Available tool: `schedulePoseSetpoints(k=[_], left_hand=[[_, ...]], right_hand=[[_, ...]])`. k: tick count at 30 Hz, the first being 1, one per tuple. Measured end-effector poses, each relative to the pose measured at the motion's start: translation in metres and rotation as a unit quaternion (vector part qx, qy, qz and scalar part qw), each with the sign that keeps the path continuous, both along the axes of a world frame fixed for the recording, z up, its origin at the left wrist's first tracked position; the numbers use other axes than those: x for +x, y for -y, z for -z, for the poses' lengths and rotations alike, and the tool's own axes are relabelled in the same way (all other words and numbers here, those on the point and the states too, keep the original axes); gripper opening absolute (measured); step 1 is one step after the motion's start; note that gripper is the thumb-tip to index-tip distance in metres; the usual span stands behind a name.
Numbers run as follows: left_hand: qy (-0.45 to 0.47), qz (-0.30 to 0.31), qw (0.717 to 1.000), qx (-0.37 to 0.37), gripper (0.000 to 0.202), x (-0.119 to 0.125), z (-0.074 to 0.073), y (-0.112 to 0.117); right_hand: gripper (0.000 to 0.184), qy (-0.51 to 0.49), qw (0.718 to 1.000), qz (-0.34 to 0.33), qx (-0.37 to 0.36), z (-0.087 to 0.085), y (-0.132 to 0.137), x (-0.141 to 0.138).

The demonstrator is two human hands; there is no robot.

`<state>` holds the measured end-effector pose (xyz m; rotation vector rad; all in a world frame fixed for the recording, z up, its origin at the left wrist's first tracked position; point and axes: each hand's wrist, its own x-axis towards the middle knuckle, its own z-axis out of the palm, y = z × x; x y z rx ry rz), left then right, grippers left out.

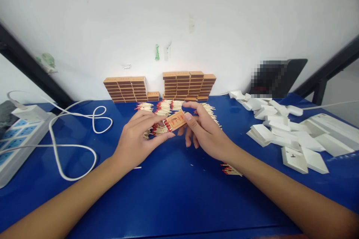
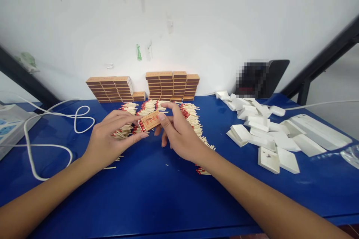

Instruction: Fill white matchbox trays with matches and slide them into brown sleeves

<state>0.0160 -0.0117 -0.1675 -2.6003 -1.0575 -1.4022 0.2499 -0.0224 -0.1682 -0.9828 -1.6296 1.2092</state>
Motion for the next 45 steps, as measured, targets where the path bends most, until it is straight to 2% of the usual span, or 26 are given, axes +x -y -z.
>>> schedulePoseSetpoints(k=[6, 13, 19, 24, 29, 35, 39, 42, 45], left_hand=[[-0.007, 0.025, 1.000, -0.014, 0.042, 0.002, -0.004, 0.004], [0.011, 0.000, 1.000, 0.022, 0.032, 0.004, 0.000, 0.005], [0.025, -0.029, 0.999, 0.020, 0.027, 0.006, -0.001, 0.007], [0.016, -0.019, 0.999, 0.039, 0.027, 0.006, -0.004, 0.006], [0.016, -0.009, 0.999, 0.034, 0.030, 0.006, -0.003, 0.006], [0.021, -0.013, 0.999, 0.039, 0.027, 0.006, -0.003, 0.005], [0.023, -0.012, 1.000, 0.016, 0.029, 0.006, -0.003, 0.005], [0.020, -0.007, 0.999, -0.026, 0.033, 0.005, -0.004, 0.007], [0.020, 0.002, 0.997, -0.070, 0.026, 0.004, -0.006, 0.009]], right_hand=[[0.049, -0.002, 0.999, -0.024, -0.023, -0.002, 0.006, -0.007], [0.046, -0.073, 0.993, 0.005, -0.095, -0.002, 0.000, -0.007], [0.043, -0.071, 0.993, 0.055, -0.082, -0.002, -0.001, -0.006], [0.046, -0.053, 0.995, 0.032, -0.082, -0.005, -0.001, -0.006], [0.050, -0.050, 0.994, 0.038, -0.087, -0.006, -0.001, -0.005], [0.043, -0.055, 0.992, 0.060, -0.095, -0.004, -0.004, -0.002], [0.044, -0.057, 0.994, 0.031, -0.089, -0.004, -0.003, -0.002], [0.044, -0.058, 0.994, 0.037, -0.088, -0.004, -0.005, -0.001], [0.042, -0.056, 0.993, 0.046, -0.096, -0.004, -0.006, 0.000]])
